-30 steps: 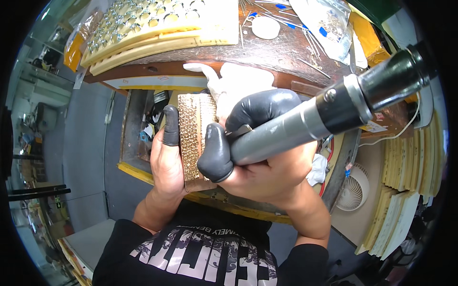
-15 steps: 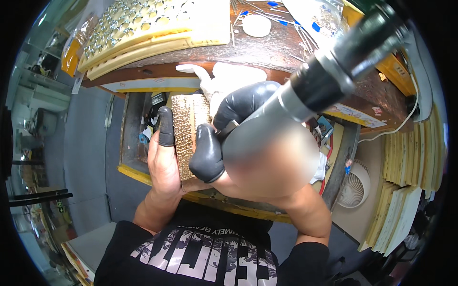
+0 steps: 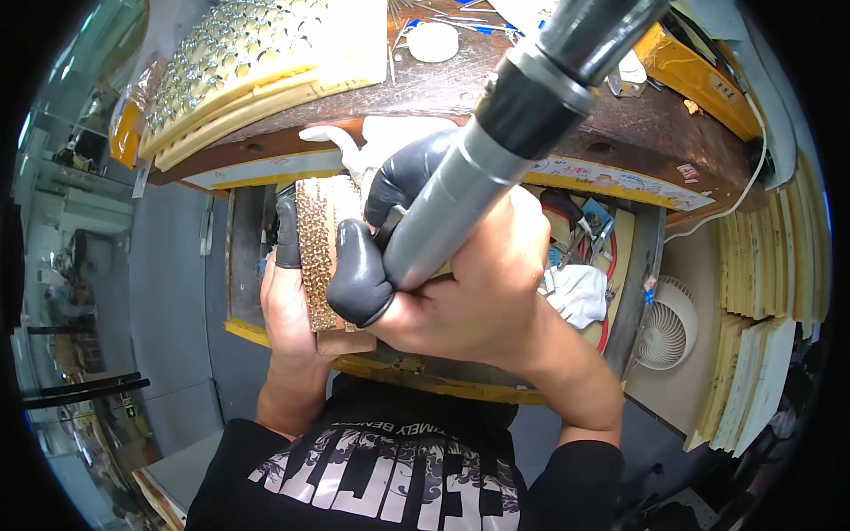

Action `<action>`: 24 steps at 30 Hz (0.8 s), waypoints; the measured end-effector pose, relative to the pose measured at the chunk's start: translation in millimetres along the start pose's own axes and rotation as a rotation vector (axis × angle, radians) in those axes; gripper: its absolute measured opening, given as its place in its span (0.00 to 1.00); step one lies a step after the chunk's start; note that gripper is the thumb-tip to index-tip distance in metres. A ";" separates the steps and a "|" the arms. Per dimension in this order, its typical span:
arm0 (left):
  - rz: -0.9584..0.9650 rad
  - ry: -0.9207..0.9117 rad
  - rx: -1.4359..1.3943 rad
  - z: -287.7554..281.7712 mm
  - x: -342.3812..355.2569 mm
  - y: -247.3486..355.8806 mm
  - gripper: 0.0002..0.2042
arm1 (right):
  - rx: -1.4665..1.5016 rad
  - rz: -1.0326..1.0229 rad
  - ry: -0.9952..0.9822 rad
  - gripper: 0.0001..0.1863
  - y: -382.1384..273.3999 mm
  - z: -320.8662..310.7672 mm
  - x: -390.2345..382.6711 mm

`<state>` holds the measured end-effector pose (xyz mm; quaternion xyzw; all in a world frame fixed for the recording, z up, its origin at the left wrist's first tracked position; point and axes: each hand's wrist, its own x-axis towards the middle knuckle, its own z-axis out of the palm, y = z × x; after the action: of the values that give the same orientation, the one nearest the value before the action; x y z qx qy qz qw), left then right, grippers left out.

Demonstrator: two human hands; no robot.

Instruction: Setting small blue gemstones into a jewelry piece using a pneumatic stone setting tool.

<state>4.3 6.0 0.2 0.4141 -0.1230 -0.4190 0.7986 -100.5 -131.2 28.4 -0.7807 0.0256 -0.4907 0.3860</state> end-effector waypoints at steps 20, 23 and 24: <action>0.052 0.025 0.036 5.6 -2.5 0.3 0.22 | -0.038 -0.029 0.021 0.12 1.9 4.6 -1.7; 0.050 0.035 0.011 5.2 -2.7 -0.5 0.21 | -0.010 -0.036 0.025 0.12 5.7 4.7 -4.0; 0.047 0.008 0.011 3.8 -2.6 -0.5 0.21 | -0.011 -0.036 0.025 0.12 4.8 4.3 -3.7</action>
<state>0.3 5.7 2.6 0.4173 -0.1317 -0.3978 0.8064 -97.4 -130.6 21.7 -0.7771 0.0192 -0.5071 0.3723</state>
